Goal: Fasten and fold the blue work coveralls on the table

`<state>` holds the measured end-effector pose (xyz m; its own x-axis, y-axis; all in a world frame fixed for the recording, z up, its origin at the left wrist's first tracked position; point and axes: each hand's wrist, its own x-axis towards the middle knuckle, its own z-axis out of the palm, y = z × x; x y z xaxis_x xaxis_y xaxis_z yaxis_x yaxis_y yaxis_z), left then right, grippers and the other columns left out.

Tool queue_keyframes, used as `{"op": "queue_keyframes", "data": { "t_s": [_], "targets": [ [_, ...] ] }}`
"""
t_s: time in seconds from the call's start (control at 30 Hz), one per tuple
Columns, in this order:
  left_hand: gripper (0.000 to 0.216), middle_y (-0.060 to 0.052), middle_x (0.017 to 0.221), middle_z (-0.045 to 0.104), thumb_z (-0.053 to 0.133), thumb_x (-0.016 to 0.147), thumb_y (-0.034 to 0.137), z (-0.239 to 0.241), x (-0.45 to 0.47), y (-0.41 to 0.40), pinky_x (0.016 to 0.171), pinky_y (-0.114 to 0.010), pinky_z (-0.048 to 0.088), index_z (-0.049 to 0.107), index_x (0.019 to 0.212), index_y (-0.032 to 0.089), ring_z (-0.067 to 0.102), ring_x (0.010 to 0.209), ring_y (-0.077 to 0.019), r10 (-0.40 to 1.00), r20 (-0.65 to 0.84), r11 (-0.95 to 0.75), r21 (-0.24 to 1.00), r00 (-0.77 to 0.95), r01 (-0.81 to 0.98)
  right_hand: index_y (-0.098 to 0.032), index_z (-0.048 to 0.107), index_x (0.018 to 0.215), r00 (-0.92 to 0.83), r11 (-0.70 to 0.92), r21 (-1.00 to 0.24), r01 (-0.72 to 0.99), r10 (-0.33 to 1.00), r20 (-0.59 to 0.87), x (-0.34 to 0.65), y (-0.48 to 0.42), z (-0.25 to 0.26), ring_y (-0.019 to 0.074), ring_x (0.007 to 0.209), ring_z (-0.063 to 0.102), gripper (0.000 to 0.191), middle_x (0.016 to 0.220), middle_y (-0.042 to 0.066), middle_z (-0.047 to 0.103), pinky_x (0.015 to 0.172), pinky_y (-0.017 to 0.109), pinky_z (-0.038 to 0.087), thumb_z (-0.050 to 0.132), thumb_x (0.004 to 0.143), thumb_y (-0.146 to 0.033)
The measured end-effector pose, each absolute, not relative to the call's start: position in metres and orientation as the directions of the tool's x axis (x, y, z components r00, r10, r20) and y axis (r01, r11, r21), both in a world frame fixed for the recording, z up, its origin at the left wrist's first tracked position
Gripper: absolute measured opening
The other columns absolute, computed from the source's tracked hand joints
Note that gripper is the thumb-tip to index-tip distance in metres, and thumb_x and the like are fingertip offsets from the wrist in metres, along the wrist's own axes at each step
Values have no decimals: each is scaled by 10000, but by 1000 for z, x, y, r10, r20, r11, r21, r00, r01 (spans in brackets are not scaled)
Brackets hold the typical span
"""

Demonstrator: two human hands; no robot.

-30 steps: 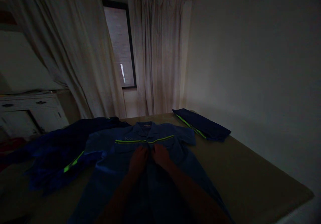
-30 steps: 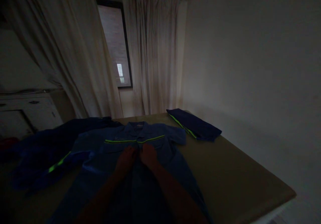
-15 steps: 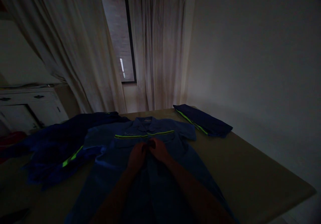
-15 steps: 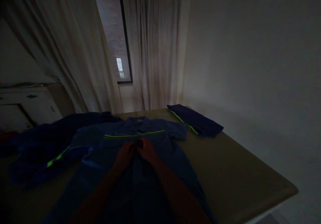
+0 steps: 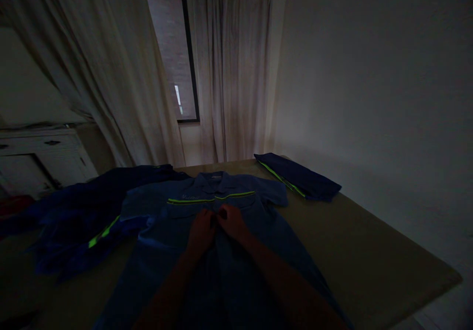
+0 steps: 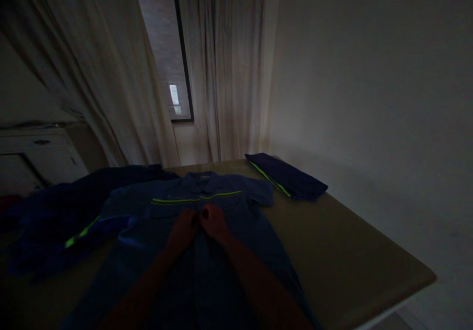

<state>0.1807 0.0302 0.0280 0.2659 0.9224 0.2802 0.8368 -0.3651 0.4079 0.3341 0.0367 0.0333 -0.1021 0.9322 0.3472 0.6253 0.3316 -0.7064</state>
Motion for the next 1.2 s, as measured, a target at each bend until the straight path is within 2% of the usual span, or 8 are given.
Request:
{"op": "queue_keyframes", "data": {
  "t_s": [0.3,0.5,0.6,0.73,0.83,0.93,1.0,1.2],
  "targets": [
    [101,-75,953,669,586,928,239,32,180,33,814,-312,427,656,887,180,625,929,-222,954,236,-285,501,188,817,-183,672,979,-149,353,-560,749,914,377,331,26,39,190,867,632,100,963,62,704,771,279,429,591,923,-201],
    [112,-46,968,707,524,958,223,32,178,30,790,-277,455,633,969,198,661,893,-180,951,266,-295,614,160,732,-198,659,974,-132,310,-526,792,928,349,330,24,44,213,892,651,126,989,74,713,772,293,431,540,983,-238],
    [123,-45,961,723,531,958,269,32,177,30,764,-273,477,635,965,203,680,866,-181,946,287,-308,654,149,691,-200,646,929,-99,291,-570,769,934,343,331,27,40,217,831,652,180,902,75,710,729,297,430,539,1006,-323],
    [154,-57,1004,748,566,920,278,30,177,31,826,-305,505,683,990,205,699,919,-204,938,310,-334,683,156,649,-192,645,901,-65,336,-683,648,918,390,335,34,34,187,752,641,231,809,48,698,686,280,426,533,1015,-359],
    [201,-80,1047,752,549,902,247,27,176,33,885,-345,505,700,1025,198,698,973,-229,938,324,-322,691,120,647,-184,670,901,-105,385,-741,550,912,396,338,38,32,170,753,639,92,813,22,707,676,255,429,675,904,-276],
    [221,-101,1081,745,533,898,254,26,175,34,918,-372,499,695,1033,186,691,1007,-247,938,340,-305,703,73,643,-183,687,857,-111,382,-755,533,916,385,338,39,31,165,725,629,60,777,6,701,664,250,421,723,810,-193],
    [219,-96,1063,746,532,905,292,27,175,34,903,-369,504,686,1023,190,693,987,-245,934,350,-310,711,65,631,-179,685,851,-61,358,-758,546,919,390,338,40,30,170,720,624,22,773,15,697,668,262,419,681,837,-196],
    [228,-70,971,742,513,911,391,31,176,31,822,-356,517,651,957,215,700,902,-240,922,382,-344,728,66,593,-185,687,884,62,353,-806,475,900,430,338,41,30,175,758,635,135,798,16,690,703,271,440,609,916,-290]
  ]
}}
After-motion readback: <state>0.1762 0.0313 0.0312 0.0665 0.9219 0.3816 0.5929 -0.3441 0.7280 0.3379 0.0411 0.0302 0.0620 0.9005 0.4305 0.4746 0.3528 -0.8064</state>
